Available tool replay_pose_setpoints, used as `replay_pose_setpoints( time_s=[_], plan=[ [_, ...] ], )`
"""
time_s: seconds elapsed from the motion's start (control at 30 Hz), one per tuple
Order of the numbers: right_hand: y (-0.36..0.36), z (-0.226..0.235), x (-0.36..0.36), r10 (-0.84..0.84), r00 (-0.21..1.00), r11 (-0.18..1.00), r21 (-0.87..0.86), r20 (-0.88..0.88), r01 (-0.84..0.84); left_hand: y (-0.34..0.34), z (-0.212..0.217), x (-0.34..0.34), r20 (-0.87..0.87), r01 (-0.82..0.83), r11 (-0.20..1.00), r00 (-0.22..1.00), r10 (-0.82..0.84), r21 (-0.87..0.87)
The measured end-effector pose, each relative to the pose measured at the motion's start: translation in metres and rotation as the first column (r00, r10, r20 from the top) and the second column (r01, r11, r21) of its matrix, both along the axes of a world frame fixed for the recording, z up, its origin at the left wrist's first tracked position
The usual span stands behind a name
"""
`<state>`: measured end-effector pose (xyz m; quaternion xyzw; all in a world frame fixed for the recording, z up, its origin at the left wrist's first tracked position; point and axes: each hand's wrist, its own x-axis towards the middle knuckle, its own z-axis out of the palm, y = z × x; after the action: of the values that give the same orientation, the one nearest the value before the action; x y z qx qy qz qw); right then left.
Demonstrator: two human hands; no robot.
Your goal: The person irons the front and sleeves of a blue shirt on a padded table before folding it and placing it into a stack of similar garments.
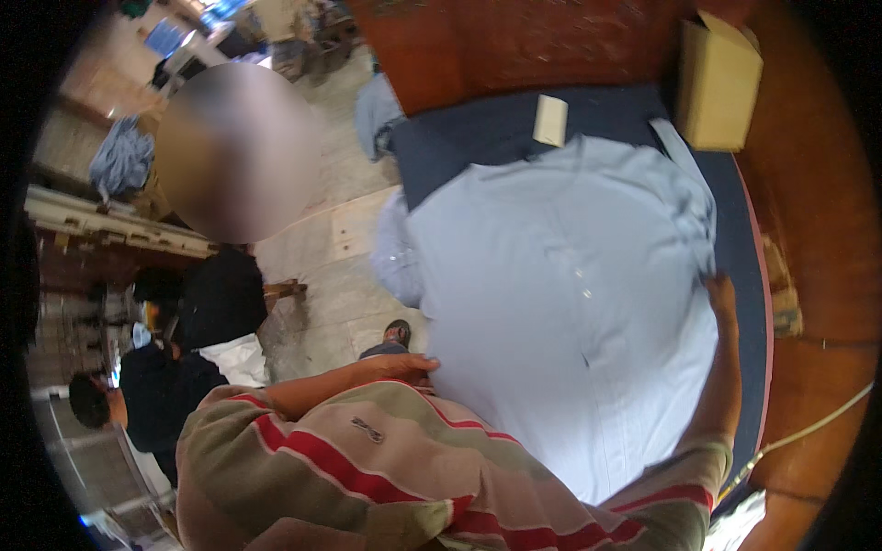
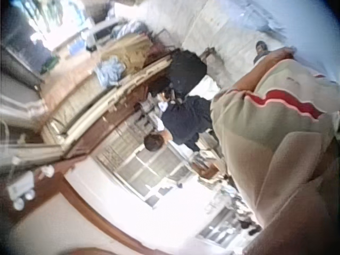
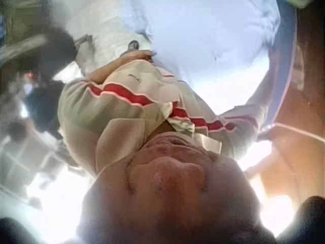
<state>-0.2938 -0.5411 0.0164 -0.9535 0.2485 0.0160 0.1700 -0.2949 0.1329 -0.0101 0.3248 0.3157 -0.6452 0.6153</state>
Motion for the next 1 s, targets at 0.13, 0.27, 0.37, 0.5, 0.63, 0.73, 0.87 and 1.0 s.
replay_pose_setpoints(
  time_s=[0.13,0.27,0.37,0.5,0.63,0.73,0.87,1.0],
  plan=[
    [0.005,0.02,-0.002,-0.457,0.871,0.668,0.716,0.181,0.201,0.023,0.006,0.005,0.026,-0.091,0.965,0.995,0.101,-0.247],
    [0.051,0.097,0.037,-0.444,0.81,0.532,0.84,0.383,-0.106,0.07,0.03,0.04,0.167,-0.275,0.941,0.936,0.309,-0.198],
    [0.103,0.188,0.086,-0.295,0.684,0.646,0.667,0.667,-0.372,0.141,0.037,0.102,0.276,-0.488,0.813,0.773,0.571,-0.318],
    [0.345,0.316,0.151,-0.448,0.514,0.483,0.682,0.731,-0.549,0.266,0.094,0.172,0.495,-0.566,0.542,0.252,0.831,-0.622],
    [0.445,0.359,0.228,-0.264,0.44,0.466,0.513,0.858,-0.721,0.372,0.16,0.222,0.678,-0.611,0.512,-0.056,0.733,-0.604],
    [0.55,0.384,0.286,-0.179,0.377,0.51,0.413,0.909,-0.755,0.476,0.186,0.26,0.774,-0.573,0.533,-0.346,0.53,-0.622],
    [0.656,0.408,0.386,-0.088,0.383,0.44,0.381,0.92,-0.814,0.592,0.266,0.305,0.784,-0.667,0.416,-0.561,0.265,-0.618],
    [0.757,0.452,0.486,0.275,0.304,0.282,0.226,0.912,-0.932,0.692,0.339,0.34,0.757,-0.67,0.453,-0.654,0.015,-0.588]
  ],
)
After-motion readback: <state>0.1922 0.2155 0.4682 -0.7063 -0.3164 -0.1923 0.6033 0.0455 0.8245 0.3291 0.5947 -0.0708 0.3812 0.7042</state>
